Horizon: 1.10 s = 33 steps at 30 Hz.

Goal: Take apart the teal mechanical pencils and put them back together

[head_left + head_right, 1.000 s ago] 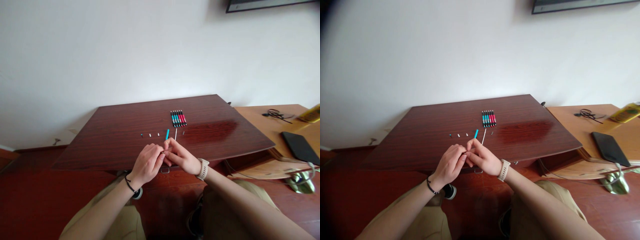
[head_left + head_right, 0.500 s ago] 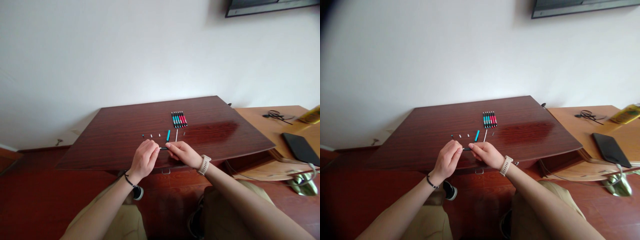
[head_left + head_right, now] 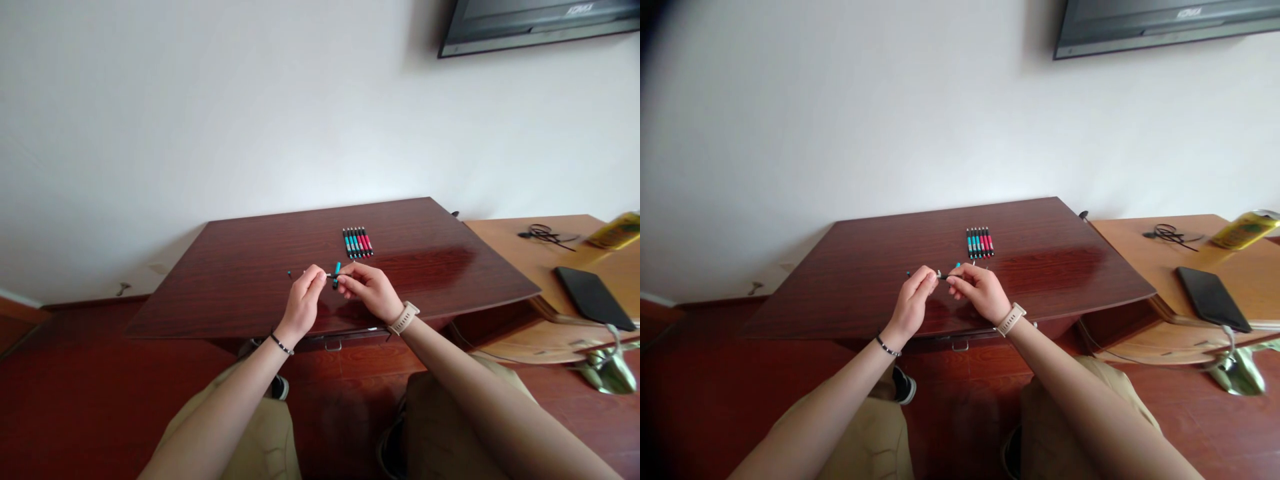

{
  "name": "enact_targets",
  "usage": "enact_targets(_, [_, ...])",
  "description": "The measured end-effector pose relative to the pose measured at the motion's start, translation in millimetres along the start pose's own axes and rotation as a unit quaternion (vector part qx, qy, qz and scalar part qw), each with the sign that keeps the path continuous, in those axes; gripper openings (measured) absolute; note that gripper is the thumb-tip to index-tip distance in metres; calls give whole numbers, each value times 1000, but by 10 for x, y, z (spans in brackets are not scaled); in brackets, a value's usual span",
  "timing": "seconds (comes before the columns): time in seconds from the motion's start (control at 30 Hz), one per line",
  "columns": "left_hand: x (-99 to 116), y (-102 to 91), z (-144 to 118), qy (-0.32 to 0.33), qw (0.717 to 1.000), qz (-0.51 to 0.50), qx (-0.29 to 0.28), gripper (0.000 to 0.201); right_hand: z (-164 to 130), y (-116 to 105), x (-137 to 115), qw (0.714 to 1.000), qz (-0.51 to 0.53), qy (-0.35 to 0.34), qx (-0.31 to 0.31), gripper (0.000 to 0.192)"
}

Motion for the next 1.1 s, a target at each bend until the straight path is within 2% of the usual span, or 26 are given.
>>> enact_targets(0.1, [40,50,-39,0,1000,-5,-1,42,-54,13,1,1000,-31,-1,6,45])
enact_targets(0.17, [103,61,-72,13,1000,14,-17,42,-88,41,-13,999,-51,7,0,53])
enact_targets(0.3, [213,9,-77,33,998,49,-21,45,-113,100,-66,998,-44,34,-19,62])
enact_targets(0.4, [200,-13,-16,32,998,42,-24,49,-90,98,-81,998,-10,50,-29,59])
enact_targets(0.5, [108,37,58,19,1000,-3,-24,49,-56,39,-61,999,-8,35,-28,49])
enact_targets(0.63, [-35,154,133,-42,998,-54,-13,57,-30,-73,-70,994,-109,-29,1,34])
enact_targets(0.77, [-80,194,204,-84,995,-54,-6,64,-17,-143,-115,983,-174,-49,28,30])
enact_targets(1.0, [29,127,305,-13,997,-24,-77,40,-19,-243,-48,984,-170,-35,48,25])
enact_targets(1.1, [15,138,295,-22,997,-20,-69,41,-31,-263,-3,983,-180,-24,33,25])
Point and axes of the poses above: each hand's wrist, its own z-axis towards the middle knuckle, its own y-axis out of the palm, x = y × z, the point moved 2 cm from there along z, towards the middle knuckle, and after that the axes turned 2 degrees about -y, right-handed, at the moved point
